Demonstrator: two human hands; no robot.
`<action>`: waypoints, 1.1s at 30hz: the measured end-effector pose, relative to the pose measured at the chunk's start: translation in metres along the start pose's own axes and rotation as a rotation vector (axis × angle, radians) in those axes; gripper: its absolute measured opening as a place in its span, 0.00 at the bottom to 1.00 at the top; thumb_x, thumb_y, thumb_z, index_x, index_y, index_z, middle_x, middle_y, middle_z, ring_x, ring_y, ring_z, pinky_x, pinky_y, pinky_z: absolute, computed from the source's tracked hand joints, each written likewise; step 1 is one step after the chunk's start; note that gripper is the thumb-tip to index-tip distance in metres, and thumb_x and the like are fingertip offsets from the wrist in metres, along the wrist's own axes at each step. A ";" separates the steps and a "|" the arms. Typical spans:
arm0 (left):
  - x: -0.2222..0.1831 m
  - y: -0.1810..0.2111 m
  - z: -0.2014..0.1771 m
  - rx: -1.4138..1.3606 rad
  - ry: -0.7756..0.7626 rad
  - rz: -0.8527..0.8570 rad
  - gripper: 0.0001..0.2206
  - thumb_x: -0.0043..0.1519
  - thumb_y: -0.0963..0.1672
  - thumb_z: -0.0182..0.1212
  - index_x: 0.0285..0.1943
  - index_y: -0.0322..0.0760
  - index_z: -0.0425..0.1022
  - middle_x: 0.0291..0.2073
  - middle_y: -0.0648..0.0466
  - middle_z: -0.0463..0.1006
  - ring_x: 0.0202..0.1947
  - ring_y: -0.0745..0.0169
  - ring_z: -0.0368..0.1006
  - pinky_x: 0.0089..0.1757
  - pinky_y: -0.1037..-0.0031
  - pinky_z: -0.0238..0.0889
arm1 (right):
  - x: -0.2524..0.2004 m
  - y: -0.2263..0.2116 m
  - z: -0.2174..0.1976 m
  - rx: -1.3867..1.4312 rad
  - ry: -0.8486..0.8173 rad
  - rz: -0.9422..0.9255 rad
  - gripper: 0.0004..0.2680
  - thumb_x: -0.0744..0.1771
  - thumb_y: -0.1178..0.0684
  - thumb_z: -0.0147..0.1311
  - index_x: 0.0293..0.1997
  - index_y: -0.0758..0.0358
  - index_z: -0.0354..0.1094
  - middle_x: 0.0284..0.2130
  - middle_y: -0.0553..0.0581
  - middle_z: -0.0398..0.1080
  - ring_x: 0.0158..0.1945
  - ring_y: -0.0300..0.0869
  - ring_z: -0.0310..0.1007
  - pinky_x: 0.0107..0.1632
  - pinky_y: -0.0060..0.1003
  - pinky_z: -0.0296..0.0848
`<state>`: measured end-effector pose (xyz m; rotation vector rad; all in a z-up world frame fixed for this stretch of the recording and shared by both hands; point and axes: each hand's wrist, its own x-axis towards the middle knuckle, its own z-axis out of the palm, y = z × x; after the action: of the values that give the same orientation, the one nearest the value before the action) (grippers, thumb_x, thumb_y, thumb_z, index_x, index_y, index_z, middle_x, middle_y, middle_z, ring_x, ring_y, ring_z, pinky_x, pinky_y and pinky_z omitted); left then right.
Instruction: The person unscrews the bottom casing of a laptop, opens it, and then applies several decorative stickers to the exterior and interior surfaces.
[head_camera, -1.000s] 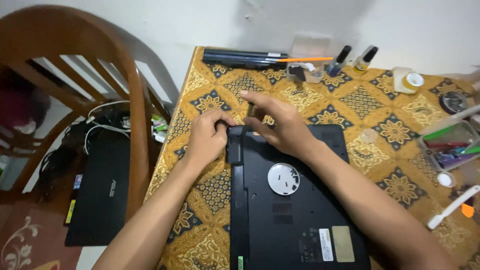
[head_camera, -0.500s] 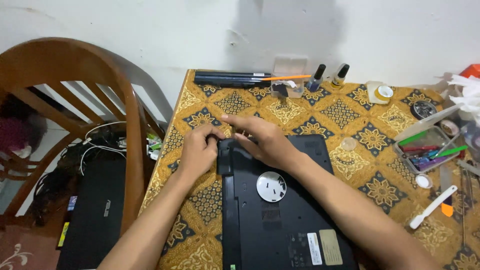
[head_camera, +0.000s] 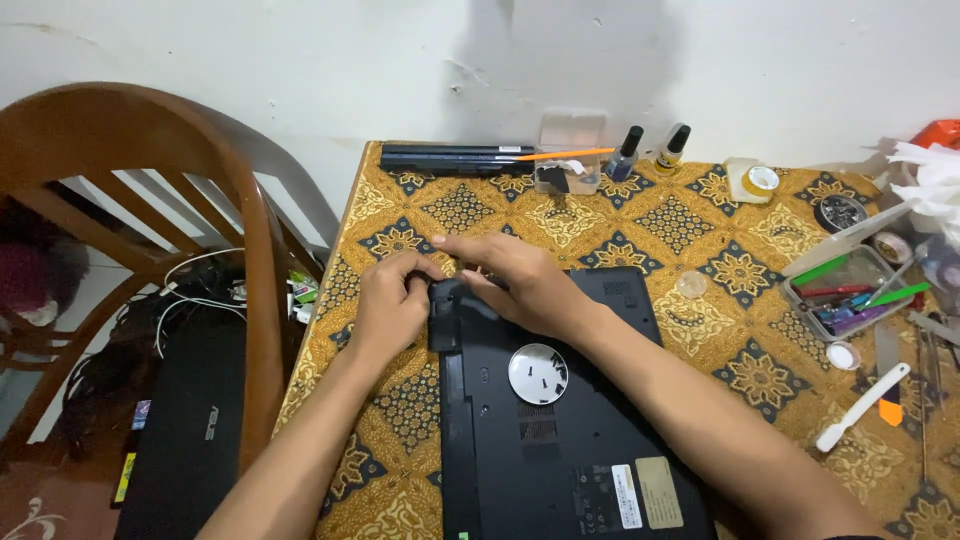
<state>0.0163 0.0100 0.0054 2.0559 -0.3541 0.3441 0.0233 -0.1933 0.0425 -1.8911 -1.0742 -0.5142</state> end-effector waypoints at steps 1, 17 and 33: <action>0.000 0.000 0.000 -0.001 0.000 0.000 0.15 0.56 0.31 0.49 0.33 0.33 0.82 0.26 0.40 0.80 0.34 0.33 0.77 0.38 0.59 0.71 | -0.002 0.003 0.001 0.000 0.000 0.001 0.18 0.68 0.62 0.56 0.67 0.55 0.66 0.34 0.59 0.76 0.39 0.51 0.79 0.41 0.43 0.81; 0.000 -0.003 0.001 0.012 -0.002 0.017 0.14 0.55 0.31 0.50 0.32 0.34 0.82 0.27 0.41 0.80 0.34 0.34 0.78 0.39 0.57 0.71 | 0.004 -0.009 -0.001 -0.013 0.006 0.013 0.20 0.67 0.64 0.57 0.68 0.54 0.65 0.38 0.60 0.76 0.40 0.52 0.80 0.42 0.43 0.81; -0.001 -0.011 0.003 -0.013 0.026 0.038 0.14 0.55 0.31 0.50 0.31 0.35 0.82 0.26 0.42 0.80 0.34 0.36 0.78 0.38 0.60 0.72 | 0.002 0.015 0.002 0.080 0.029 0.058 0.22 0.65 0.61 0.63 0.67 0.59 0.63 0.34 0.59 0.77 0.36 0.52 0.81 0.40 0.48 0.80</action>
<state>0.0200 0.0128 -0.0050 2.0322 -0.3791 0.3906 0.0365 -0.1941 0.0355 -1.8342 -1.0041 -0.4576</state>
